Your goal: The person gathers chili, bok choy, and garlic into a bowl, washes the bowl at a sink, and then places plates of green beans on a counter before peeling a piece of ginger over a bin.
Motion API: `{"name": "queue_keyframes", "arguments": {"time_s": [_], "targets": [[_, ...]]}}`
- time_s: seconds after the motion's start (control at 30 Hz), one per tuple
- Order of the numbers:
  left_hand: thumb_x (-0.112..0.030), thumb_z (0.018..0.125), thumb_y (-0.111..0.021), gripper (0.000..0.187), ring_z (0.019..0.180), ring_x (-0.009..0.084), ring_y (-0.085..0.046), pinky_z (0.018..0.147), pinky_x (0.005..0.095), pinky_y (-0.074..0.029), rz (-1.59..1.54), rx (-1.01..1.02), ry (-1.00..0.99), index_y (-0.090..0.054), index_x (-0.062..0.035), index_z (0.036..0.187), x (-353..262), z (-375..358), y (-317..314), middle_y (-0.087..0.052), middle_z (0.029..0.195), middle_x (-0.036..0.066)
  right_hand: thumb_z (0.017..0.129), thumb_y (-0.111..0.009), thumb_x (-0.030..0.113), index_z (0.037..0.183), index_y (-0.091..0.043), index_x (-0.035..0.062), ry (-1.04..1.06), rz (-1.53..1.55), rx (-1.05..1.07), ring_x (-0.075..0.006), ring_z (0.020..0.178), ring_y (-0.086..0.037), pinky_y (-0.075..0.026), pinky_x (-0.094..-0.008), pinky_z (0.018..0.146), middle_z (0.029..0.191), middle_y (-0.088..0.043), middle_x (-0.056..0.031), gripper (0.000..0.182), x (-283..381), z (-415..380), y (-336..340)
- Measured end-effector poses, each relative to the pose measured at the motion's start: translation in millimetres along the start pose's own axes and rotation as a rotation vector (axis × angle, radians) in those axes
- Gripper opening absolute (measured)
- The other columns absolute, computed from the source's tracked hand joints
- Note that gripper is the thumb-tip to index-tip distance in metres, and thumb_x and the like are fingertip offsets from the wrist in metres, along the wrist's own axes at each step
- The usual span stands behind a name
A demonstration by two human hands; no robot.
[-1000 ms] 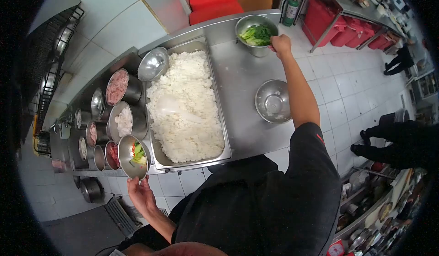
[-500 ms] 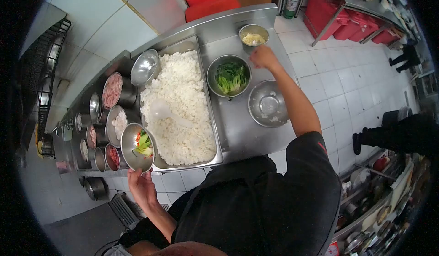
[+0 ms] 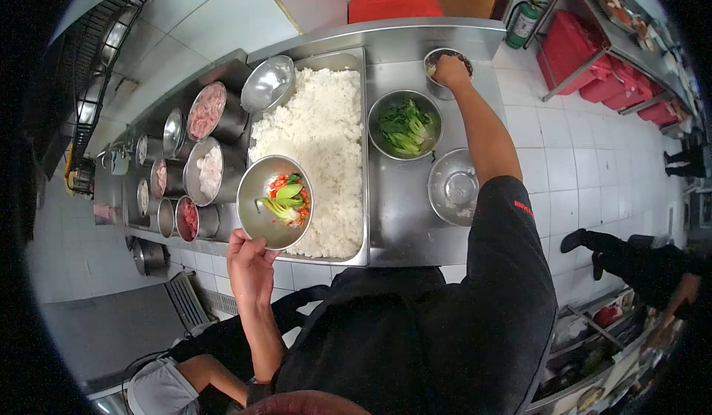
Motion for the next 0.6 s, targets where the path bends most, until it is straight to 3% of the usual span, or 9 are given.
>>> {"name": "queue_keyframes", "arguments": {"time_s": [0.3, 0.4, 0.5, 0.6], "targets": [[0.005, 0.080, -0.055, 0.014, 0.076, 0.0195, -0.064, 0.066, 0.0348, -0.059, 0.062, 0.098, 0.072, -0.047, -0.0036, 0.088, 18, 21, -38, -0.059, 0.090, 0.010, 0.076, -0.060, 0.018, 0.093, -0.070, 0.0011, -0.008, -0.050, -0.031, -0.0351, 0.096, -0.064, -0.051, -0.0421, 0.085, 0.096, -0.065, -0.0258, 0.026, 9, 16, -17], [0.005, 0.080, -0.055, 0.014, 0.077, 0.0207, -0.064, 0.065, 0.0350, -0.059, 0.095, 0.147, 0.101, -0.047, -0.0028, 0.088, 29, 34, -52, -0.058, 0.090, 0.010, 0.076, -0.062, 0.019, 0.087, -0.070, -0.0024, 0.131, -0.183, 0.022, -0.0322, 0.083, -0.068, -0.055, -0.0394, 0.075, 0.086, -0.066, -0.0256, 0.025, 15, 10, -6], [0.006, 0.080, -0.055, 0.014, 0.076, 0.0211, -0.063, 0.063, 0.0340, -0.058, 0.134, 0.190, 0.132, -0.046, -0.0024, 0.087, 42, 49, -74, -0.058, 0.092, 0.012, 0.075, -0.066, 0.015, 0.088, -0.069, -0.0025, -0.051, 0.311, 0.097, -0.0287, 0.069, -0.067, -0.056, -0.0347, 0.067, 0.086, -0.068, -0.0210, 0.022, -7, 4, 8], [0.004, 0.079, -0.054, 0.012, 0.074, 0.0199, -0.061, 0.068, 0.0366, -0.056, 0.191, 0.241, 0.163, -0.047, -0.0046, 0.083, 61, 66, -102, -0.058, 0.085, 0.010, 0.073, -0.070, 0.010, 0.088, -0.068, -0.0043, -0.134, 1.048, 0.108, -0.0195, 0.060, -0.064, -0.055, -0.0278, 0.059, 0.081, -0.068, -0.0132, 0.020, -15, -12, 26]]}}
Point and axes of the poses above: each hand's wrist, its own z-axis towards the middle knuckle, its own y-axis out of the back of the hand, x = y × z, the point moved 8 cm from there along z, towards the middle knuckle
